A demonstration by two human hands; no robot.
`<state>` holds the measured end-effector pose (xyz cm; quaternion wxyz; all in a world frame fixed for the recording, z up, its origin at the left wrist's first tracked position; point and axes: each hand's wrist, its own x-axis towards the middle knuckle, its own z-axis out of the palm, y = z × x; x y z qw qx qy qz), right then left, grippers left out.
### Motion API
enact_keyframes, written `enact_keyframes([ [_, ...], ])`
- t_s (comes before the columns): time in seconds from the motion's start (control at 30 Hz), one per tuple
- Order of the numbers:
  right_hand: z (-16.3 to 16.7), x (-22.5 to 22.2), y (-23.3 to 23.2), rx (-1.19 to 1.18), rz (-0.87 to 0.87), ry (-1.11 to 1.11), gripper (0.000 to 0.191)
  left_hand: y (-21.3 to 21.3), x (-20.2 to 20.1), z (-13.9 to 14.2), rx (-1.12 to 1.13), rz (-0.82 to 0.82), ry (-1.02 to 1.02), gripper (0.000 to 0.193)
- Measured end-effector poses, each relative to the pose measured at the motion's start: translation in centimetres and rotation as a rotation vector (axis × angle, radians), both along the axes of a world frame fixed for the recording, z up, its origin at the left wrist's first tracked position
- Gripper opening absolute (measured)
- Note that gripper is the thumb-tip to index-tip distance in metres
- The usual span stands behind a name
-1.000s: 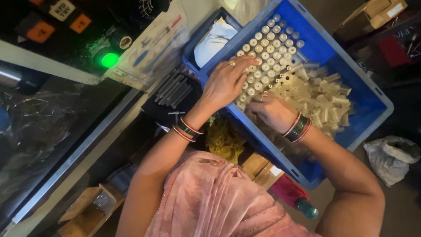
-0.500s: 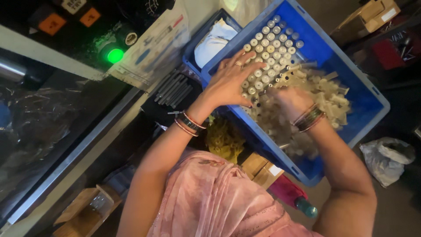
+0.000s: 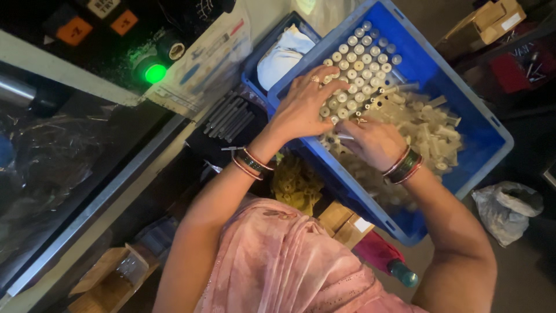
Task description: The person repeatedly picks small cylindrical parts from a blue crate, inserts them into a machine, and wipes the machine surface with a yellow cloth. The person handles the parts one at a time and occasionally wipes the machine's exterior.
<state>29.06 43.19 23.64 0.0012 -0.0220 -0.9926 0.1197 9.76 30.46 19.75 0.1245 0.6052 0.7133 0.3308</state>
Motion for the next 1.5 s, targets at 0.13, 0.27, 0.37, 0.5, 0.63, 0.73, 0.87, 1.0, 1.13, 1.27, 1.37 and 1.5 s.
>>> enact_keyframes([
  [0.13,-0.5,-0.8,-0.2,0.002,0.111,0.148,0.019,0.1,0.0,0.1,-0.012,-0.028,-0.022,0.091],
  [0.27,-1.2,-0.9,-0.1,-0.284,0.201,0.184,0.022,0.1,-0.1,0.3,0.005,-0.045,-0.004,0.092],
  [0.37,-1.8,-0.5,0.0,-0.491,0.155,0.170,0.023,-0.1,-0.2,0.2,0.075,-0.041,0.010,0.086],
  [0.5,-3.5,-0.8,-0.6,-0.401,0.093,0.148,0.013,-0.2,-0.3,-0.2,0.073,-0.026,0.002,0.081],
  [0.63,-3.5,-0.9,0.4,-0.422,0.087,0.176,0.012,-0.1,-0.1,-0.5,0.082,-0.002,0.002,0.073],
  [0.73,-2.1,-0.4,2.1,-0.420,-0.124,0.076,0.016,-0.2,0.1,-0.5,0.124,0.043,-0.040,0.052],
  [0.87,-1.2,-0.4,1.8,-0.183,-0.147,0.003,0.029,-0.5,0.3,-0.4,0.215,0.090,-0.083,0.029],
  [1.0,-1.5,-0.4,0.9,0.046,-0.191,-0.058,0.041,-0.7,0.3,0.0,0.235,0.086,-0.116,0.024],
  [1.13,-2.2,-0.2,1.7,0.128,-0.222,-0.282,0.066,-0.8,0.3,0.4,0.231,0.097,-0.113,0.020],
  [1.27,-3.1,0.0,2.8,0.201,-0.277,-0.186,0.043,-1.0,0.5,0.4,0.250,0.109,-0.126,0.021],
  [1.37,-3.3,0.5,3.7,0.132,-0.342,-0.250,0.034,-1.0,0.5,0.3,0.245,0.117,-0.131,0.021],
  [1.5,-3.2,1.3,5.0,0.153,-0.224,-0.149,0.034,-1.0,0.5,0.1,0.264,0.120,-0.118,0.020],
])
